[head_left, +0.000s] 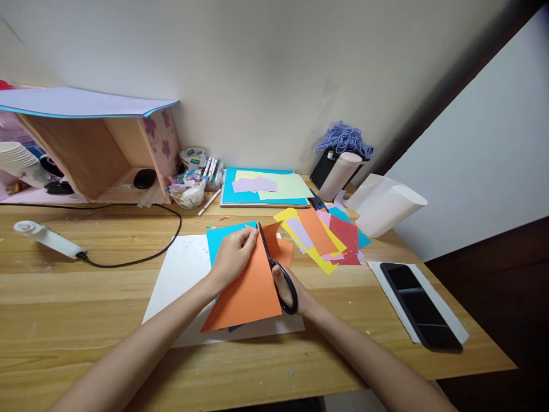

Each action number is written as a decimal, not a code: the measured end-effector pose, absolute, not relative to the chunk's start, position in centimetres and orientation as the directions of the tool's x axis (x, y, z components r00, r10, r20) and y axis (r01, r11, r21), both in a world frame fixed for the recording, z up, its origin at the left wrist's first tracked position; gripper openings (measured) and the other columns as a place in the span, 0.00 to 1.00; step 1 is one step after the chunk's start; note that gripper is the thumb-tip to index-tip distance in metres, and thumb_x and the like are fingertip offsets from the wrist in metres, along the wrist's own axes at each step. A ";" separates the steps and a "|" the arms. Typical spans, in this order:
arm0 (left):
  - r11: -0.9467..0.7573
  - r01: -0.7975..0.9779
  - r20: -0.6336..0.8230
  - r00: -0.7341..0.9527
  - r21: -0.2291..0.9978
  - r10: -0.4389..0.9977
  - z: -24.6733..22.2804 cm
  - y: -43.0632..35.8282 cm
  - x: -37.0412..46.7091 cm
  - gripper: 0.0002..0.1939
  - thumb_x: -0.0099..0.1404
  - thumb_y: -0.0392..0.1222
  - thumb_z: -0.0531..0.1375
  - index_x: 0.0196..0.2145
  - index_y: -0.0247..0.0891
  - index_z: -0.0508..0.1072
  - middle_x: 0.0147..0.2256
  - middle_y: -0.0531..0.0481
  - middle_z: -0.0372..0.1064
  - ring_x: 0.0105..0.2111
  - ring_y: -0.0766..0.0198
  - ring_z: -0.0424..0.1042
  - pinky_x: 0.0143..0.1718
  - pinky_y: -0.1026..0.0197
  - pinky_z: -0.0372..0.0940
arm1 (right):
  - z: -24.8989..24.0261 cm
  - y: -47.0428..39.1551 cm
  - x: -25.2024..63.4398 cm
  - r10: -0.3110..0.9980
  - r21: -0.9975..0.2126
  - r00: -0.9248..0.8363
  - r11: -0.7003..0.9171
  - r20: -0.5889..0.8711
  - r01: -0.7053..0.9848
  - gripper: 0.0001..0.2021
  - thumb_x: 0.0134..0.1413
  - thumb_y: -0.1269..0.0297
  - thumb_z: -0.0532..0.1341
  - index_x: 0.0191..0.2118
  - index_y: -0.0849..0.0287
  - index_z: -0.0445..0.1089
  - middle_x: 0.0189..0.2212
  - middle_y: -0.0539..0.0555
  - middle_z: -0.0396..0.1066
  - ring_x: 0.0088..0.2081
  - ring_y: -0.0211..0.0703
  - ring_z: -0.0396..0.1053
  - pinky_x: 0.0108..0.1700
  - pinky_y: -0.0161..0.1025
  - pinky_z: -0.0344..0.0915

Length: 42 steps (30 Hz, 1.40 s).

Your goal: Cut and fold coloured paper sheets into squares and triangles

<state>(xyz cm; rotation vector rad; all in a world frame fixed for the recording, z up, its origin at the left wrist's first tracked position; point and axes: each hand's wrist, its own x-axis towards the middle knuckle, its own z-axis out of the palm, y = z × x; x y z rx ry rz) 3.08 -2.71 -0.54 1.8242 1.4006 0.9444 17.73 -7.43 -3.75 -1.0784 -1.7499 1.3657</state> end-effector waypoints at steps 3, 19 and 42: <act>-0.217 0.514 0.145 0.178 0.830 0.973 -0.5 -2.7 3.1 0.19 0.64 0.50 0.45 0.19 0.37 0.53 0.18 0.56 0.51 0.21 0.69 0.53 0.22 0.66 0.45 | -3.9 -7.4 17.8 0.898 -0.973 -0.439 0.099 -0.002 0.209 0.30 0.52 0.40 0.38 0.33 0.62 0.64 0.26 0.55 0.67 0.28 0.42 0.65 0.28 0.36 0.61; -0.224 0.506 0.160 0.167 0.833 0.973 -0.4 -2.5 3.0 0.19 0.63 0.50 0.45 0.20 0.38 0.54 0.19 0.56 0.53 0.21 0.68 0.53 0.23 0.66 0.47 | -4.4 -7.5 17.5 0.928 -0.989 -0.372 0.054 0.000 0.136 0.23 0.52 0.42 0.45 0.25 0.59 0.55 0.15 0.46 0.56 0.16 0.33 0.58 0.17 0.30 0.53; -0.208 0.803 0.039 0.225 0.558 0.974 -4.2 1.8 -0.2 0.23 0.45 0.51 0.63 0.38 0.38 0.65 0.34 0.48 0.66 0.35 0.56 0.65 0.31 0.61 0.56 | -3.2 -2.0 25.0 0.986 -0.953 0.165 -0.065 -0.015 0.297 0.21 0.42 0.44 0.57 0.21 0.59 0.58 0.12 0.44 0.53 0.13 0.33 0.56 0.13 0.31 0.55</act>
